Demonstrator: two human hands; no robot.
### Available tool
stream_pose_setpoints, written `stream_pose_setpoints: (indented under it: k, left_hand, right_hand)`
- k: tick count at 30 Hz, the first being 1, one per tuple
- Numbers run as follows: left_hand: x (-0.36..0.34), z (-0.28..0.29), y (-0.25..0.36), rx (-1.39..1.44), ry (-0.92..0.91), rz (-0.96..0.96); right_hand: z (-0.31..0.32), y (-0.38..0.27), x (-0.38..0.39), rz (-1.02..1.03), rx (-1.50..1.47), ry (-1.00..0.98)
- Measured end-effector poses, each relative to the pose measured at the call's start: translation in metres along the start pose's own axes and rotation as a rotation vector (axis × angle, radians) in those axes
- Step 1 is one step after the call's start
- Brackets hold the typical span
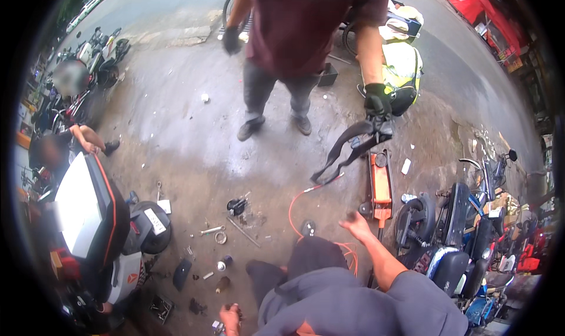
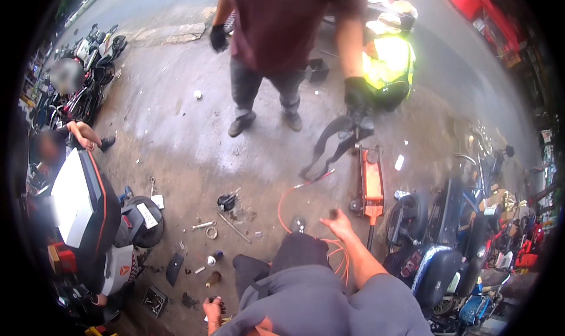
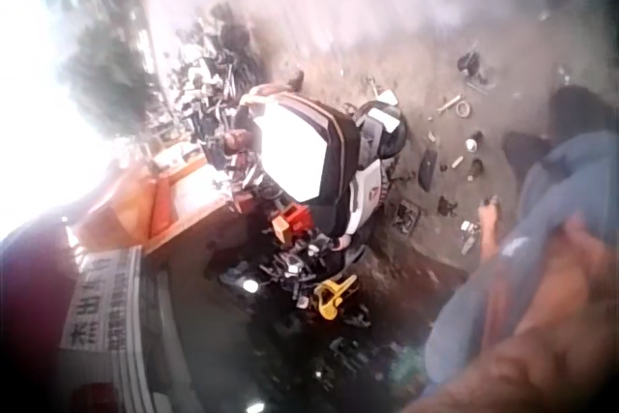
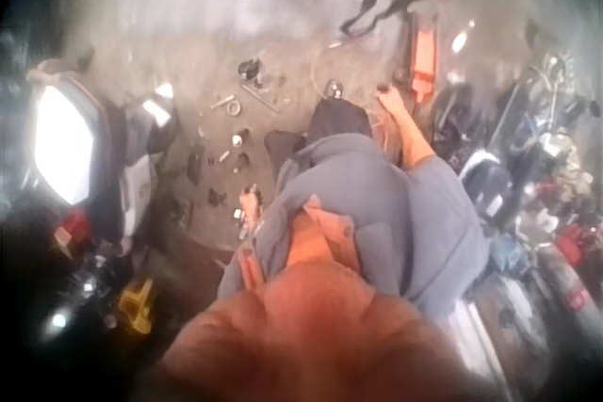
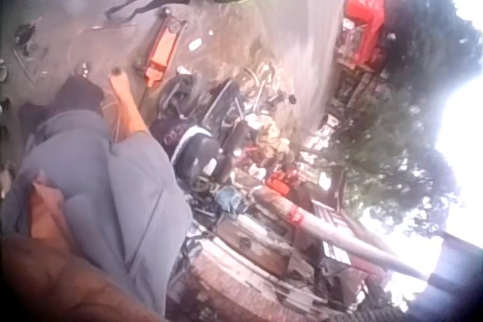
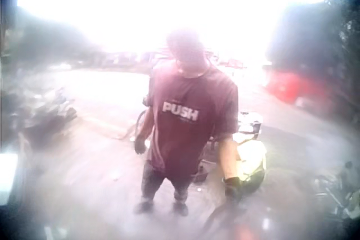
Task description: The person inflates an inner tube using an air hose nozzle, rotates it by hand, and submerges sections of the tube into a basin of water.
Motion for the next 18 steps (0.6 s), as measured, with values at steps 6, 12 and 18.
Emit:
stream_pose_setpoints:
  k: [6,12,18]
  left_hand:
    - [0.004,-0.044,0.143,-0.123,-0.035,-0.290]
    - [0.002,-0.120,0.275,-0.470,-0.198,-0.451]
    - [0.088,-0.314,0.402,0.026,-1.173,-0.478]
  right_hand:
    - [0.071,-0.228,-0.087,0.517,-0.364,0.621]
    - [0.077,-0.300,-0.020,0.464,-0.698,0.495]
    - [-0.003,-0.273,0.115,0.328,-0.499,-0.228]
Point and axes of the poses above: each hand's wrist, its own x-axis away from the middle knuckle, its own z-axis out of the back of the hand, y = z × x, the point moved 10 cm from there along -x, towards the middle knuckle, and after that the axes turned 1 degree about -z, right-handed, at the moved point
